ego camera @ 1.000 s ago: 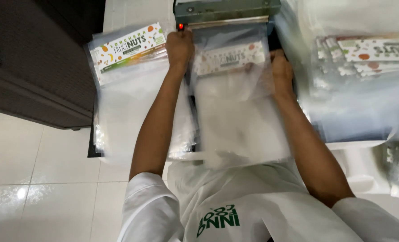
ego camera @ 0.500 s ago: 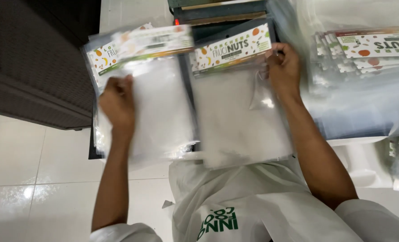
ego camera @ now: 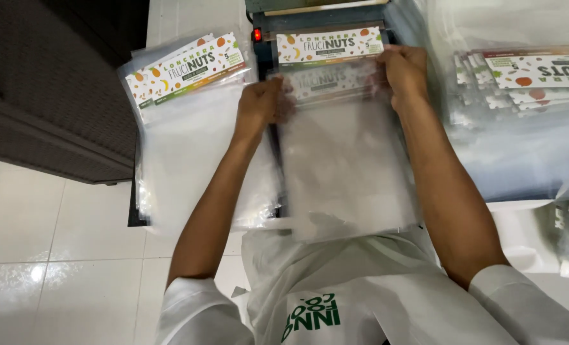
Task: Sealing plastic bags of nuts using a manual heat sealer
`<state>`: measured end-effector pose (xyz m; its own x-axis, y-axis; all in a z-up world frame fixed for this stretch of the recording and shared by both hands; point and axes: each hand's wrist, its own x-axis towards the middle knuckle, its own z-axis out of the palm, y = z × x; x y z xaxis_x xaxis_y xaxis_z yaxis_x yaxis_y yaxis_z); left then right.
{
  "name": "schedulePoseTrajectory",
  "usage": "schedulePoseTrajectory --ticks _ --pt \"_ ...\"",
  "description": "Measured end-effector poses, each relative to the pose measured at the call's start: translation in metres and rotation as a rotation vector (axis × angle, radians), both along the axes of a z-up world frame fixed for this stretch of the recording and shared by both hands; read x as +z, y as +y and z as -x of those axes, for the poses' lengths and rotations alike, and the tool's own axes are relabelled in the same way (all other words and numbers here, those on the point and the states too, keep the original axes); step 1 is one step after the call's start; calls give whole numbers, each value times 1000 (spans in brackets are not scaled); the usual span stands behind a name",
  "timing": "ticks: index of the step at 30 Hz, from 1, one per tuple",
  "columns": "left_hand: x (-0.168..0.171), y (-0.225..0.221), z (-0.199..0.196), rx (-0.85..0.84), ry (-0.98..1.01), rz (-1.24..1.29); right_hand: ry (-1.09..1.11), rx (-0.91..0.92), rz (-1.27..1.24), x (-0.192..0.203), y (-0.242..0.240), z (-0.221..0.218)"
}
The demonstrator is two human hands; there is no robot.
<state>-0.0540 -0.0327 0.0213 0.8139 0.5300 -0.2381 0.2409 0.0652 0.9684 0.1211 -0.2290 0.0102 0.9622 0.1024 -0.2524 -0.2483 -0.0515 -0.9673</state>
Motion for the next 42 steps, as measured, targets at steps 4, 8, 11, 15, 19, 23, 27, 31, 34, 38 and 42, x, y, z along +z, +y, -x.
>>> schedulePoseTrajectory --ticks 4,8,11,15,19,23,27,31,34,38,42 --pt "-12 3 -24 91 -63 69 48 9 49 8 7 0" --pt "-21 4 -22 197 -58 -115 46 61 80 17 4 13" --pt "-22 1 -18 220 -69 -153 50 73 52 20 10 5" --pt "-46 22 -51 275 -37 -340 61 136 92 17 17 -5" --pt "-42 27 -69 231 -139 -328 51 57 65 11 15 0" --pt "-54 45 -94 259 -142 -354 69 9 -84 6 23 -9" --pt "-66 60 -119 321 -107 -388 96 12 -80 -6 35 -33" --pt "-82 72 -137 406 -79 -465 115 -25 -265 -31 45 -61" --pt "-66 61 -125 369 -60 -374 114 -45 -220 -23 42 -52" --pt "-47 46 -98 257 -79 -303 84 10 -159 0 29 -23" --pt "-33 42 -93 226 -78 -195 106 23 -366 -28 3 -38"
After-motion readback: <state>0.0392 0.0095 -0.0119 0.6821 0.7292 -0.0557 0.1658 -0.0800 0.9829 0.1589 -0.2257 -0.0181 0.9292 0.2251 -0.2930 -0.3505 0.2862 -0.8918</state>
